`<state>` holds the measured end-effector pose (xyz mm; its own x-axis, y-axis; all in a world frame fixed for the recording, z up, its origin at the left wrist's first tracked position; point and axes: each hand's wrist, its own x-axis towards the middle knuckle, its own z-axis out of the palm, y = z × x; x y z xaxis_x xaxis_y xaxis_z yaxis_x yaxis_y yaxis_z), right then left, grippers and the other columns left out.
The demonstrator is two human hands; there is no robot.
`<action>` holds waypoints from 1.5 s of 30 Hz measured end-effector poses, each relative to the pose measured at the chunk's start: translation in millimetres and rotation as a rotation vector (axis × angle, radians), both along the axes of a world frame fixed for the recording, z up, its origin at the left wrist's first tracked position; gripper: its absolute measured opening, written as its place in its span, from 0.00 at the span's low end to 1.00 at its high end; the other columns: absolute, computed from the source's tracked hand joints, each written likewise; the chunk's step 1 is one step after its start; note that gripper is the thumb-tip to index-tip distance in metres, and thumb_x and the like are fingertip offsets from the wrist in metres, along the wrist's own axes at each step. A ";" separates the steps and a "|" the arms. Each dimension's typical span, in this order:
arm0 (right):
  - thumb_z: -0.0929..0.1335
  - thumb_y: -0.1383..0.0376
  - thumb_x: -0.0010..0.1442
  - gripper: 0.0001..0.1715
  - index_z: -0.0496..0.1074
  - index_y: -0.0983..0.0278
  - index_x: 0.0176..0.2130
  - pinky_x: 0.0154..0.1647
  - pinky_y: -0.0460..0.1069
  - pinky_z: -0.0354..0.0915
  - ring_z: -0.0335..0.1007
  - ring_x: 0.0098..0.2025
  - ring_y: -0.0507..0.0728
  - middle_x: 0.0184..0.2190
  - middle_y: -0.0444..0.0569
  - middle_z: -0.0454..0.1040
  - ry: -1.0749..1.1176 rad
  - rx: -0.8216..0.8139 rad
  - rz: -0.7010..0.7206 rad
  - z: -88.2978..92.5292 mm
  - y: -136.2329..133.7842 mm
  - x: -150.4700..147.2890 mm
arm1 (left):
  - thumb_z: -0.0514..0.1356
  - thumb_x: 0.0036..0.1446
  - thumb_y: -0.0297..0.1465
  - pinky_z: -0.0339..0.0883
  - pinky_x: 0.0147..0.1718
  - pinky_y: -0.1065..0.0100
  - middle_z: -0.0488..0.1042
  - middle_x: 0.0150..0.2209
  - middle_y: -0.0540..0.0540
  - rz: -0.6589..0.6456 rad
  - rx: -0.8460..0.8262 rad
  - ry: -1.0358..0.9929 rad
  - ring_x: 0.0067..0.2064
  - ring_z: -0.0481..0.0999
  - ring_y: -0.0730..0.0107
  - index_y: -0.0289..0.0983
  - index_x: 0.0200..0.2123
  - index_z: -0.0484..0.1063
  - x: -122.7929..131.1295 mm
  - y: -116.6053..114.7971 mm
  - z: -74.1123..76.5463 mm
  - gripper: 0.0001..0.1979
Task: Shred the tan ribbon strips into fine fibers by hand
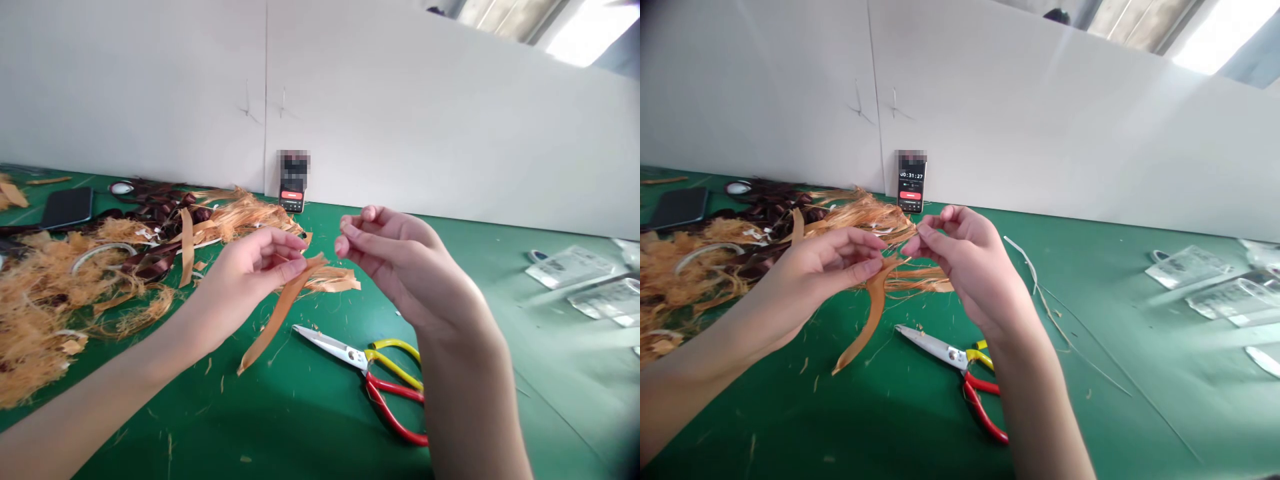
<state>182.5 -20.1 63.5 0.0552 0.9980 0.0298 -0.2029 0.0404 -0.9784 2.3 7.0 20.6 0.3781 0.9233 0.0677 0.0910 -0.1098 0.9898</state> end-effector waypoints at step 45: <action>0.71 0.71 0.45 0.27 0.58 0.60 0.43 0.28 0.50 0.71 0.76 0.29 0.54 0.40 0.46 0.69 -0.522 -0.078 -0.065 -4.0 -14.8 -25.7 | 0.65 0.52 0.30 0.72 0.35 0.71 0.77 0.32 0.51 0.115 0.201 -0.037 0.34 0.76 0.71 0.40 0.32 0.75 5.5 -9.0 -0.6 0.03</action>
